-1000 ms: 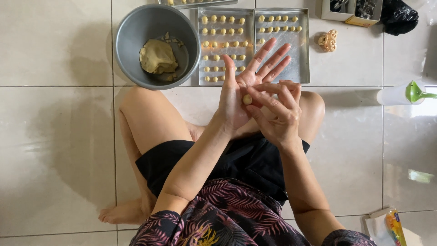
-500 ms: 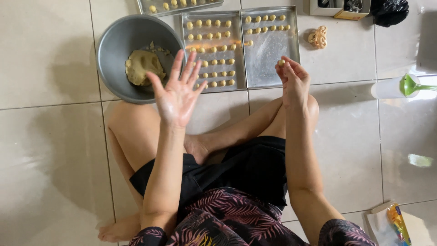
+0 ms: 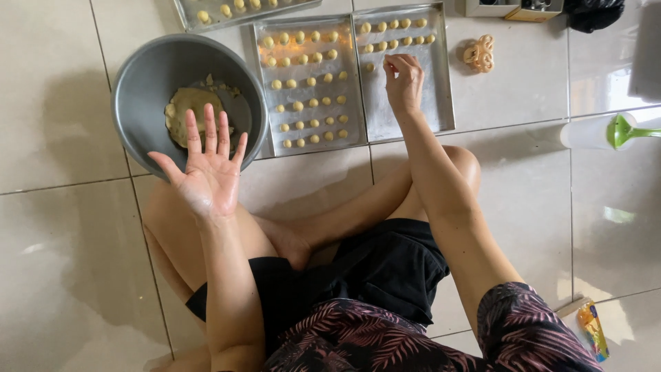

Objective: Shaping small pieces of dough into balls by rolling them between palms and placing them on a baking tray.

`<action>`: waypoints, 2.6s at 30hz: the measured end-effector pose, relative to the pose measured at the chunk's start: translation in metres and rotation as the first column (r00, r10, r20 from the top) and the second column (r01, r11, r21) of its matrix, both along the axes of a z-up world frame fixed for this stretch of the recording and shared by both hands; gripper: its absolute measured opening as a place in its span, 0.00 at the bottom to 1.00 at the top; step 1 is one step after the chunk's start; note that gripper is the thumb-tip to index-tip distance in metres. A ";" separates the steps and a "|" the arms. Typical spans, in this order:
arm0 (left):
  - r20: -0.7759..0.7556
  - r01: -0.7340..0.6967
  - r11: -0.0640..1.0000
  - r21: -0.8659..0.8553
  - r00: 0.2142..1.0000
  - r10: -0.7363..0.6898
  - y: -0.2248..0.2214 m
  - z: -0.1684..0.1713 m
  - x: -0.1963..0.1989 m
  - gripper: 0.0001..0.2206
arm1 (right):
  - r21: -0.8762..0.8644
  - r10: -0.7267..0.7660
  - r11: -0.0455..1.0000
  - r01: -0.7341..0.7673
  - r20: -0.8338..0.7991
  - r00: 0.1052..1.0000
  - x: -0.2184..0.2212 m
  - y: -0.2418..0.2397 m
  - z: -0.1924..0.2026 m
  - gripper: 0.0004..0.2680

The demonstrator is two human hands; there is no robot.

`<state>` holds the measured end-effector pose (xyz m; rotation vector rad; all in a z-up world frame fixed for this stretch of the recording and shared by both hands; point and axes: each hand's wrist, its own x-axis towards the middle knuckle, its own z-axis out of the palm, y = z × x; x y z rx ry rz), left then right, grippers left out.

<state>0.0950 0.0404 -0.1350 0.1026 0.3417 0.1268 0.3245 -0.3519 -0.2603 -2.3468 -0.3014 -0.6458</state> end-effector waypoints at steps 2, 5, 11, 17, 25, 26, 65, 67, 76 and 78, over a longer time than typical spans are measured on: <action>-0.031 -0.025 1.000 -0.013 0.999 0.025 0.000 0.006 0.000 0.43 | -0.036 0.029 0.999 -0.031 -0.049 0.998 -0.003 0.001 -0.012 0.10; -0.062 -0.058 0.998 -0.038 0.997 0.056 -0.002 0.010 0.005 0.44 | -0.114 0.061 0.991 -0.070 -0.086 0.994 -0.002 0.001 -0.014 0.11; -0.020 -0.045 0.999 0.029 0.999 0.045 0.004 0.009 0.000 0.41 | -0.019 -0.019 1.000 0.016 -0.159 0.987 -0.005 -0.009 -0.014 0.19; 0.040 -0.086 0.728 0.680 0.996 0.080 0.039 0.007 -0.004 0.28 | 0.210 -0.181 0.957 0.200 -0.106 0.978 -0.054 0.001 0.073 0.15; -0.342 0.404 -0.434 0.805 0.914 0.217 0.094 -0.112 0.072 0.21 | 0.257 0.425 0.883 -0.392 -0.084 0.901 -0.121 0.220 0.108 0.12; -0.408 0.381 -0.649 0.659 0.905 0.117 0.105 -0.138 0.091 0.29 | 0.146 0.499 0.866 -0.478 -0.210 0.841 -0.115 0.248 0.088 0.11; -0.484 0.098 -0.967 0.234 0.875 -0.029 0.130 -0.248 0.130 0.09 | 0.152 0.254 0.967 -0.205 -0.515 0.818 -0.140 0.304 0.103 0.03; -0.479 0.128 -0.952 0.277 0.877 -0.021 0.117 -0.208 0.121 0.09 | 0.246 0.280 0.952 -0.184 -0.451 0.848 -0.154 0.271 0.161 0.02; 0.007 -0.125 -0.534 0.836 0.976 -0.218 -0.010 0.053 0.033 0.21 | 0.910 0.624 0.405 -0.090 -0.204 0.754 -0.209 0.123 0.244 0.07; 0.171 -0.149 0.092 0.985 0.928 -0.331 -0.066 0.142 -0.008 0.11 | 0.831 0.555 0.503 -0.238 -0.100 0.826 -0.226 0.115 0.258 0.08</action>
